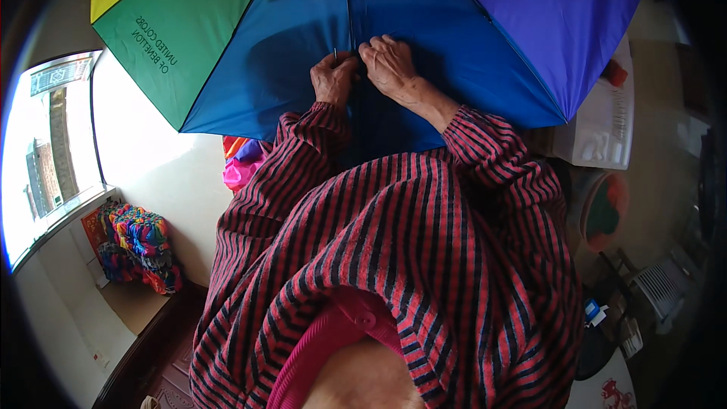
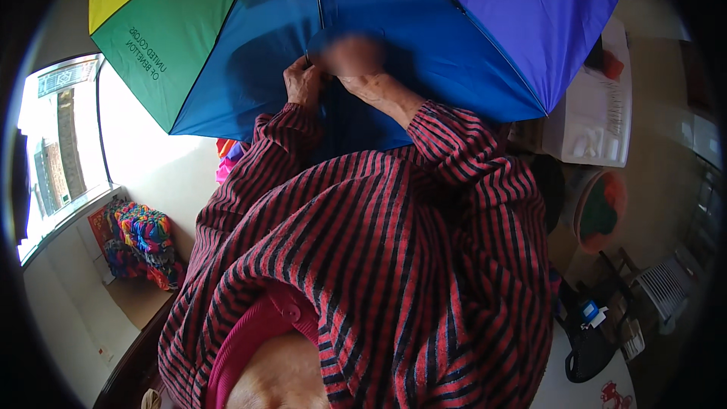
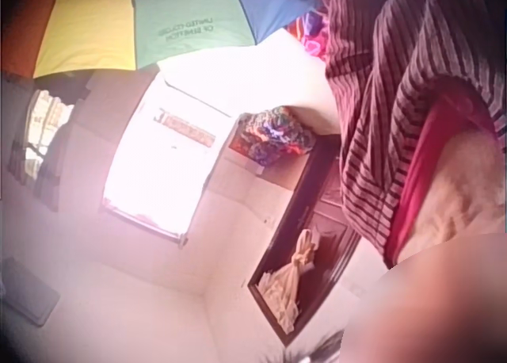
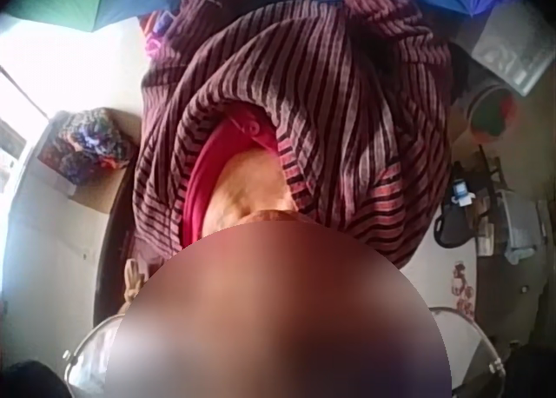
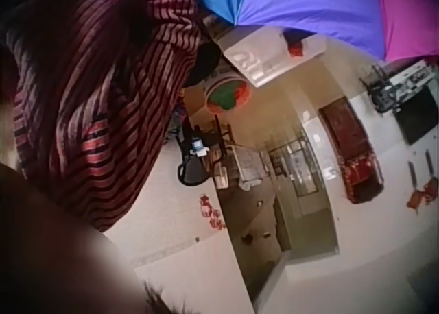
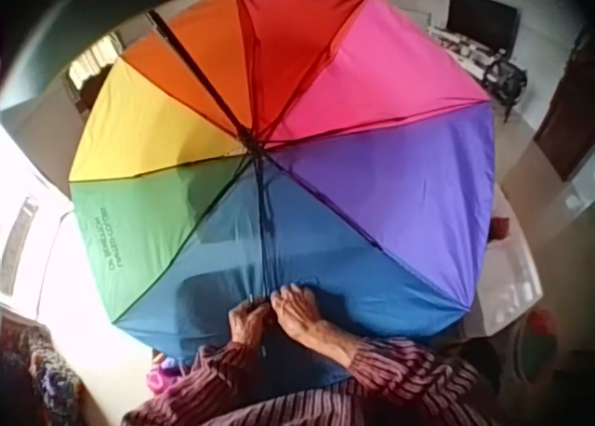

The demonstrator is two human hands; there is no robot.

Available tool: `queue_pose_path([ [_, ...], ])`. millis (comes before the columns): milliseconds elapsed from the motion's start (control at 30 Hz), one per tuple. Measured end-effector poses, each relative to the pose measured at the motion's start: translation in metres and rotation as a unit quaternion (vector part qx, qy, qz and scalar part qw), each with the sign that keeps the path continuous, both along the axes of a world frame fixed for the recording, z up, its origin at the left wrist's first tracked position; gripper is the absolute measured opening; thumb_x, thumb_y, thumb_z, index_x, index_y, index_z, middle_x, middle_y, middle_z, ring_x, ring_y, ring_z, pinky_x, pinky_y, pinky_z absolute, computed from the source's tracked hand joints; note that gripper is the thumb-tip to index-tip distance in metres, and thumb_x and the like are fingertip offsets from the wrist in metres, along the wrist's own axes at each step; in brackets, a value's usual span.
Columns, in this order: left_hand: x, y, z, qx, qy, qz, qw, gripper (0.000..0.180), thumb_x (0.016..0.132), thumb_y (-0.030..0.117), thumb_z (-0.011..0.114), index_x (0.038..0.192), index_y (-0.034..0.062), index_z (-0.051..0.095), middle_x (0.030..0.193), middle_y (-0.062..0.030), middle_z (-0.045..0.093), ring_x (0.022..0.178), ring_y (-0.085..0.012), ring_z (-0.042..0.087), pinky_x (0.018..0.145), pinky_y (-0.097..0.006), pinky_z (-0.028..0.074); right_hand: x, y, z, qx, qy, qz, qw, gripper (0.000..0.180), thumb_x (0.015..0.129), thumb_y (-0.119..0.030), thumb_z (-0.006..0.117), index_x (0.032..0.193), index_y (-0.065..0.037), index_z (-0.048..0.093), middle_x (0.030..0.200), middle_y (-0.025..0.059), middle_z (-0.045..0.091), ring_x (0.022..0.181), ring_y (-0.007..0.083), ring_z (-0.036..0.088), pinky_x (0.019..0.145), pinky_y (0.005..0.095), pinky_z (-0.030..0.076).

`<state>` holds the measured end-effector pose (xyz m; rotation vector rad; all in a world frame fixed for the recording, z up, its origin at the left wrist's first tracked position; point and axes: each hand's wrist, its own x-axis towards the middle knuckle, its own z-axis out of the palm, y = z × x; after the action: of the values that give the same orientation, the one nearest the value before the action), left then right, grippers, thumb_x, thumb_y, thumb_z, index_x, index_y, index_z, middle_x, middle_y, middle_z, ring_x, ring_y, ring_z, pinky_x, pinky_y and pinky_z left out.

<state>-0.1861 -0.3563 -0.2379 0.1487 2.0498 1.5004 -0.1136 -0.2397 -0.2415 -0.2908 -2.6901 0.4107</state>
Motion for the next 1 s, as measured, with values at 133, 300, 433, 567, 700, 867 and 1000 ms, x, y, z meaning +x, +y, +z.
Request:
queue_pose_path([
  [133, 0.002, 0.0, -0.002, 0.022, -0.011, 0.011, 1.0, 0.021, 0.075, 0.011, 0.066, 0.091, -0.0032, 0.067, 0.07, -0.007, 0.065, 0.057, -0.0117, 0.058, 0.053, -0.024, 0.045, 0.0, 0.002, 0.0, -0.016, 0.004, 0.03, 0.999, 0.002, 0.072, -0.007, 0.056, 0.072, -0.006, 0.055, 0.073, 0.0112, 0.059, 0.073, 0.0296, 0.06, 0.061, 0.0409, 0.048],
  [300, 0.0, -0.001, 0.0, 0.015, -0.022, 0.008, 1.0, 0.021, 0.075, 0.01, 0.065, 0.092, -0.0034, 0.064, 0.07, -0.0085, 0.064, 0.056, -0.0135, 0.059, 0.05, -0.025, 0.045, -0.009, 0.009, 0.0, -0.054, -0.005, 0.025, 0.998, 0.002, 0.073, -0.005, 0.055, 0.073, -0.004, 0.054, 0.073, 0.0132, 0.059, 0.074, 0.0319, 0.06, 0.063, 0.0427, 0.048],
  [433, 0.005, 0.0, 0.003, 0.018, -0.011, 0.046, 0.999, 0.021, 0.075, 0.008, 0.063, 0.092, -0.003, 0.057, 0.067, -0.0105, 0.063, 0.053, -0.0153, 0.059, 0.045, -0.026, 0.044, -0.016, 0.005, 0.001, -0.049, -0.02, 0.022, 0.998, 0.008, 0.077, -0.012, 0.054, 0.076, -0.005, 0.058, 0.075, 0.0136, 0.062, 0.074, 0.0308, 0.062, 0.065, 0.0425, 0.05],
  [567, 0.001, -0.001, -0.002, 0.042, -0.004, 0.071, 0.997, 0.02, 0.075, 0.007, 0.059, 0.09, -0.0014, 0.05, 0.065, -0.0108, 0.06, 0.049, -0.0162, 0.057, 0.042, -0.028, 0.042, -0.017, -0.004, 0.015, -0.097, -0.107, -0.018, 0.989, 0.012, 0.076, -0.01, 0.055, 0.086, -0.003, 0.06, 0.074, 0.0138, 0.064, 0.072, 0.0319, 0.064, 0.062, 0.043, 0.05],
  [700, -0.002, -0.002, -0.016, 0.054, 0.032, 0.078, 0.995, 0.018, 0.075, 0.007, 0.057, 0.09, -0.0011, 0.049, 0.063, -0.0095, 0.058, 0.047, -0.0162, 0.055, 0.041, -0.029, 0.042, -0.026, -0.012, 0.017, -0.012, -0.097, -0.006, 0.995, 0.015, 0.079, -0.014, 0.053, 0.086, -0.003, 0.062, 0.075, 0.0137, 0.064, 0.071, 0.0316, 0.064, 0.061, 0.0419, 0.051],
  [867, -0.009, -0.002, -0.046, 0.171, 0.114, 0.123, 0.971, 0.016, 0.077, 0.008, 0.057, 0.088, -0.0007, 0.05, 0.062, -0.0077, 0.056, 0.043, -0.016, 0.051, 0.041, -0.029, 0.042, -0.047, -0.014, 0.011, 0.038, -0.096, 0.063, 0.993, 0.02, 0.084, -0.019, 0.049, 0.088, -0.006, 0.063, 0.075, 0.0146, 0.065, 0.067, 0.0324, 0.065, 0.056, 0.0414, 0.051],
  [1000, -0.003, -0.007, -0.018, 0.039, 0.014, 0.064, 0.997, 0.014, 0.079, 0.01, 0.06, 0.088, 0.0017, 0.051, 0.063, -0.008, 0.057, 0.048, -0.0161, 0.054, 0.046, -0.028, 0.045, -0.042, -0.005, 0.029, -0.073, -0.151, 0.045, 0.985, 0.014, 0.082, -0.016, 0.053, 0.086, -0.006, 0.063, 0.075, 0.0158, 0.065, 0.067, 0.0335, 0.065, 0.054, 0.042, 0.051],
])
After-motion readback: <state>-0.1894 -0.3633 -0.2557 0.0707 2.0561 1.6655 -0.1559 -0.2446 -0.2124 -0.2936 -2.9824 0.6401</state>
